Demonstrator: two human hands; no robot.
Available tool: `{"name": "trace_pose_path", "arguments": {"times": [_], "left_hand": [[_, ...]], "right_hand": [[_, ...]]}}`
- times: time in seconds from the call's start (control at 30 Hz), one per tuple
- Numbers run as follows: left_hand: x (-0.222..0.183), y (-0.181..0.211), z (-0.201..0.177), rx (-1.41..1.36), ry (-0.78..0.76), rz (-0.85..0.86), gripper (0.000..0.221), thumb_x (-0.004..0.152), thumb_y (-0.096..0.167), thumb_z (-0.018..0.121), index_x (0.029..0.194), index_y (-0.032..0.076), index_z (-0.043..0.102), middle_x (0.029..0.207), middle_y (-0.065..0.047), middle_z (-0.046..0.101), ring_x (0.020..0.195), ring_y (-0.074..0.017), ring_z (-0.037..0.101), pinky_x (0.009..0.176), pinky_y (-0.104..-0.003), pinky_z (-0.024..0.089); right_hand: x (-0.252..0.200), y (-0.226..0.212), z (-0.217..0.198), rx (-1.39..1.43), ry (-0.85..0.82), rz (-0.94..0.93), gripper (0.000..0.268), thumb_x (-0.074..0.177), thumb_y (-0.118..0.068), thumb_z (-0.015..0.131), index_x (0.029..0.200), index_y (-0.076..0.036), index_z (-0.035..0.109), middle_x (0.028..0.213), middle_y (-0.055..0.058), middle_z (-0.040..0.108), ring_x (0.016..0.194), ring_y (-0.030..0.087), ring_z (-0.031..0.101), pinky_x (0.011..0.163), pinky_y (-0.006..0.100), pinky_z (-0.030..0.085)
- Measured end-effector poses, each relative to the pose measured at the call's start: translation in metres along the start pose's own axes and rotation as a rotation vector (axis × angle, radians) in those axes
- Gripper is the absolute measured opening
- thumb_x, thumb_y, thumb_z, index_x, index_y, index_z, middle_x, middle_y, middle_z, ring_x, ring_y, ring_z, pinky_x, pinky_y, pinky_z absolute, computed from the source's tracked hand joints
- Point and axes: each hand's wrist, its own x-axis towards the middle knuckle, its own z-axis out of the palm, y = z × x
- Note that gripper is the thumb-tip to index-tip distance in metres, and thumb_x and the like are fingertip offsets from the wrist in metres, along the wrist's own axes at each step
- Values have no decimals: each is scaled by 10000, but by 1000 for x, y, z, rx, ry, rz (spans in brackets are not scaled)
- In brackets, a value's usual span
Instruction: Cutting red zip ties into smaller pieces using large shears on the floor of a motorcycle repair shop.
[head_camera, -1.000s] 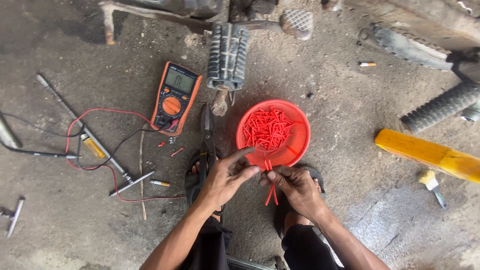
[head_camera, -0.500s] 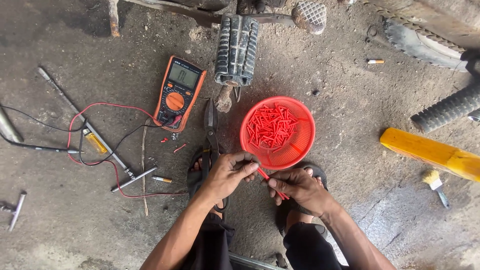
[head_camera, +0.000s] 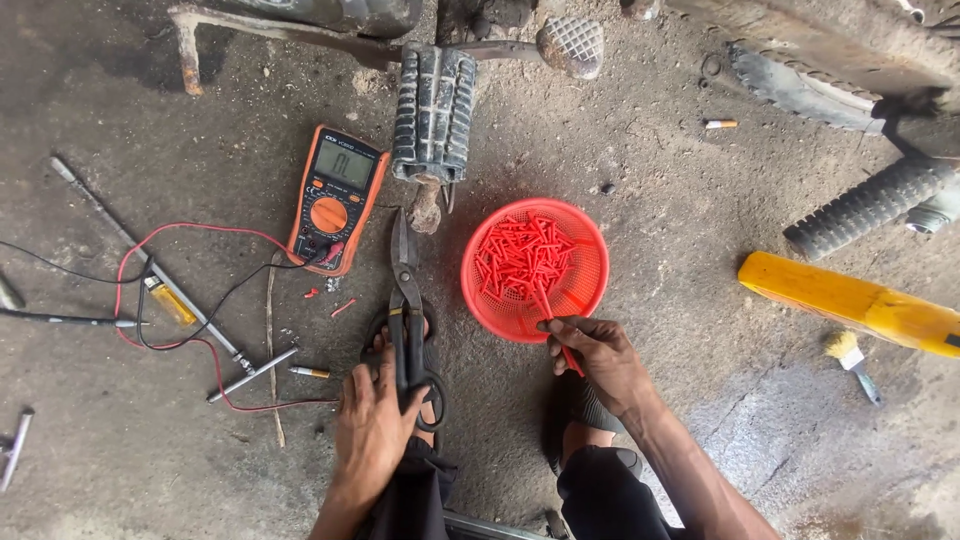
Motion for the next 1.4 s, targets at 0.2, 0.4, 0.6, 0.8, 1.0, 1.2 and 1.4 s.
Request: {"name": "trace_pose_path", "arguments": {"times": [0.2, 0.4, 0.6, 0.8, 1.0, 1.2, 1.4], "left_hand": [[-4, 4, -5, 414, 151, 137, 918, 791, 828, 586, 1442, 180, 567, 1027, -88, 565, 943, -282, 550, 783, -461, 502], [1, 3, -23, -213, -291, -233, 1138, 819, 439, 750, 1675, 342, 6, 950, -295, 732, 884, -485, 735, 831, -561, 589], [10, -30, -85, -670, -554, -481, 356, 799, 396, 860, 909, 114, 674, 683, -73, 726, 374, -206, 640, 337, -281, 436], [-24, -41, -79, -135, -664, -181, 938, 935, 320, 717, 1648, 456, 122, 934, -54, 753, 695, -147, 798, 632, -291, 731], [-25, -32, -81, -187, -715, 111, 948, 936, 43, 483, 1665, 385, -17, 1490, -123, 393, 1271, -354, 582, 1077, -492, 500], [-23, -27, -83, -237, -650, 262, 1053, 811, 37, 623, 1666, 302, 69, 1415, -108, 450, 1347, -326, 481, 1132, -471, 424], [-12, 1, -96, -237, -676, 235, 866, 904, 203, 554, 1652, 376, 152, 1228, -99, 582, 1098, -396, 674, 962, -508, 550]], "right_hand": [[3, -4, -10, 55, 0, -40, 205, 922, -85, 727, 1014, 89, 787, 702, 164, 678, 598, 238, 608, 541, 317, 501], [-5, -11, -4, 3, -11, -46, 223, 919, -124, 735, 1033, 62, 782, 740, 140, 704, 612, 221, 634, 574, 319, 529], [-5, -12, -10, 139, -29, 19, 175, 898, -76, 747, 978, 76, 775, 682, 137, 661, 539, 214, 606, 503, 289, 507], [-3, -15, -8, 198, -36, 63, 122, 894, -73, 737, 863, 45, 738, 634, 127, 637, 513, 224, 573, 504, 317, 474], [-6, -13, 3, 210, -80, 112, 84, 870, -47, 747, 808, -7, 706, 592, 113, 580, 510, 219, 511, 502, 343, 430], [-5, -1, -1, 190, -116, 112, 122, 859, -46, 768, 959, 20, 743, 622, 114, 626, 501, 200, 563, 489, 328, 467], [-7, -3, -8, 98, -94, 100, 105, 860, -42, 771, 912, 49, 763, 727, 129, 709, 526, 204, 609, 475, 350, 526]]}}
